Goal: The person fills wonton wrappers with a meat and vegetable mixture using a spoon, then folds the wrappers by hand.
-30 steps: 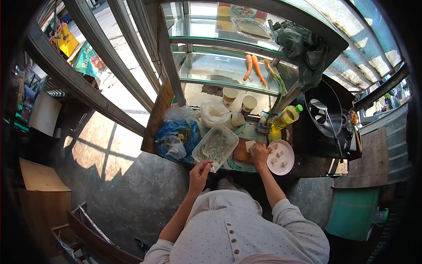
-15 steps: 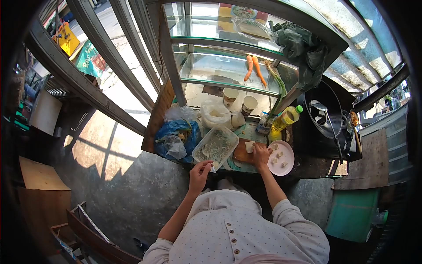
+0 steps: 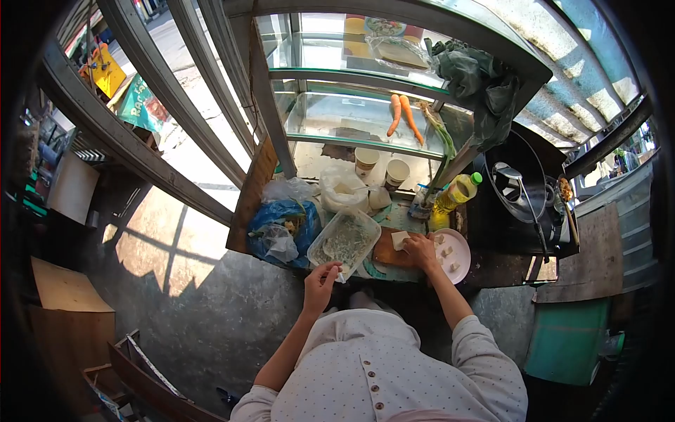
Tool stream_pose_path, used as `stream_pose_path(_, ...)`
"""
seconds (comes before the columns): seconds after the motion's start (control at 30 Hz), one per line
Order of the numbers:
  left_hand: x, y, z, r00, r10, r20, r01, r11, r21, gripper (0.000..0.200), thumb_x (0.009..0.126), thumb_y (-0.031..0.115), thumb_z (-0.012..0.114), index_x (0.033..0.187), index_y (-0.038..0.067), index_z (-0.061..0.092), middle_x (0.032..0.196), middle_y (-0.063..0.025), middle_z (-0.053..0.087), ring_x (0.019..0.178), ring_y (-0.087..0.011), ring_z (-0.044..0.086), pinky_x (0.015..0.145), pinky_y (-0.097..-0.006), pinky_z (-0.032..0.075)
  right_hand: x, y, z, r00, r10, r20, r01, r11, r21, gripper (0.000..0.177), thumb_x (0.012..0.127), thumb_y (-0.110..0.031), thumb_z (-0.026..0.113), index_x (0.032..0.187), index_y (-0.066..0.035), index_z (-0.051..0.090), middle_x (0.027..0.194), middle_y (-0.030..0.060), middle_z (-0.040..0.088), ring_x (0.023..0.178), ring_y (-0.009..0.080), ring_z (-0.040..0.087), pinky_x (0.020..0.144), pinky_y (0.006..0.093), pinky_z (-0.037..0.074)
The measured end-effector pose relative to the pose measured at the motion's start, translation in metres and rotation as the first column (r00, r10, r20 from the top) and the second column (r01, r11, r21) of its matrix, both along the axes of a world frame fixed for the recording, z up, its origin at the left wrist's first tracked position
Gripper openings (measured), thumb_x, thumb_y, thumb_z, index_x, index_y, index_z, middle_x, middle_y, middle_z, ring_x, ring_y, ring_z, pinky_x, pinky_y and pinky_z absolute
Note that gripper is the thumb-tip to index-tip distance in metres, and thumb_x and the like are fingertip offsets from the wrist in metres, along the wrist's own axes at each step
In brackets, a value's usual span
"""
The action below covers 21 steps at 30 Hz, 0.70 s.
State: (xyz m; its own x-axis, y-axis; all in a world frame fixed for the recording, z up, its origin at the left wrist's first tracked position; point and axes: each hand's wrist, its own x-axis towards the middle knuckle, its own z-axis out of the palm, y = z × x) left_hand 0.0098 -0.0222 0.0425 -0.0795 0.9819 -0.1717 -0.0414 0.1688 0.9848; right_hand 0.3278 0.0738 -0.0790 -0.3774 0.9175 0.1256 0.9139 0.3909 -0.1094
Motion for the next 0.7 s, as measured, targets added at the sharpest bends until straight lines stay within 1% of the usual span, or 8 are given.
stream_pose_path(0.07,0.0,0.0,0.0,1.0,-0.011,-0.002,0.011,1.0,-0.009,0.021,0.088,0.014,0.053,0.1,0.001,0.063,0.088,-0.0067,0.064,0.077,-0.0084,0.059,0.065,-0.02,0.045,0.002,0.004,0.007,0.999,0.05,0.022,-0.048,0.997,-0.056,0.009,0.068,-0.021,0.062,0.074,-0.015,0.062,0.083,0.002,0.064,0.085,0.0189,0.058,0.084,0.0457,0.032)
stream_pose_path(0.17,0.002,-0.001,0.0,1.0,-0.009,-0.014,0.01,1.0,0.009,0.02,0.088,0.015,0.053,0.1,0.001,0.063,0.088,-0.0067,0.064,0.077,-0.0088,0.06,0.066,-0.0202,0.046,0.011,0.015,0.005,0.967,0.193,0.167,-0.19,0.981,-0.037,0.005,0.071,-0.02,0.063,0.075,-0.016,0.062,0.077,0.0007,0.06,0.081,0.0178,0.057,0.081,0.0412,0.033)
stream_pose_path(0.27,0.002,-0.001,-0.002,1.0,-0.011,-0.006,0.011,1.0,0.008,0.021,0.088,0.015,0.054,0.1,0.001,0.063,0.088,-0.0062,0.064,0.077,-0.0088,0.06,0.066,-0.0204,0.046,0.014,0.023,0.012,0.947,0.26,0.187,-0.268,0.963,0.018,0.006,0.069,-0.019,0.065,0.071,-0.015,0.06,0.077,0.0002,0.058,0.08,0.0181,0.056,0.08,0.0396,0.033)
stream_pose_path(0.37,0.001,-0.001,-0.012,1.0,-0.016,-0.001,0.016,1.0,0.008,0.021,0.088,0.016,0.054,0.101,0.001,0.063,0.09,-0.0069,0.064,0.079,-0.0094,0.06,0.066,-0.0208,0.046,0.003,0.024,0.046,0.978,0.192,0.076,-0.194,0.981,0.024,0.008,0.071,-0.02,0.065,0.071,-0.014,0.059,0.075,0.0024,0.057,0.08,0.0189,0.056,0.081,0.0397,0.032)
stream_pose_path(0.47,0.001,0.002,-0.011,0.997,0.001,-0.075,0.0,1.0,0.014,0.022,0.087,0.018,0.056,0.101,0.002,0.063,0.093,-0.0076,0.063,0.079,-0.01,0.059,0.067,-0.021,0.046,-0.026,0.013,0.1,0.987,0.032,-0.16,-0.079,0.952,-0.296,0.009,0.074,-0.019,0.063,0.071,-0.011,0.058,0.074,0.0063,0.058,0.077,0.0227,0.057,0.078,0.0419,0.036)
stream_pose_path(0.57,0.01,0.01,0.0,0.989,-0.057,-0.135,0.068,0.995,0.079,0.024,0.086,0.018,0.058,0.103,0.002,0.062,0.099,-0.0098,0.062,0.08,-0.0099,0.059,0.067,-0.0209,0.046,-0.065,-0.003,0.144,0.918,0.149,-0.368,-0.302,0.864,-0.403,0.012,0.079,-0.021,0.06,0.075,-0.01,0.059,0.072,0.0093,0.06,0.073,0.0258,0.059,0.071,0.0394,0.041)
stream_pose_path(0.63,0.012,0.011,-0.007,0.985,-0.168,-0.039,0.169,0.986,0.017,0.026,0.085,0.019,0.059,0.105,0.001,0.062,0.098,-0.0104,0.063,0.079,-0.0115,0.059,0.067,-0.021,0.047,-0.096,-0.011,0.159,0.821,0.119,-0.558,-0.446,0.745,-0.497,0.014,0.079,-0.018,0.061,0.084,-0.004,0.061,0.071,0.0088,0.063,0.065,0.0253,0.061,0.06,0.0345,0.044)
stream_pose_path(0.7,0.012,0.008,-0.017,0.978,-0.197,0.073,0.202,0.978,-0.062,0.027,0.085,0.02,0.06,0.104,0.001,0.062,0.093,-0.0092,0.064,0.076,-0.0119,0.059,0.065,-0.0203,0.047,-0.12,-0.013,0.148,0.754,0.139,-0.641,-0.508,0.742,-0.437,0.015,0.079,-0.017,0.061,0.088,-0.005,0.062,0.072,0.0095,0.063,0.066,0.0252,0.061,0.059,0.0336,0.046)
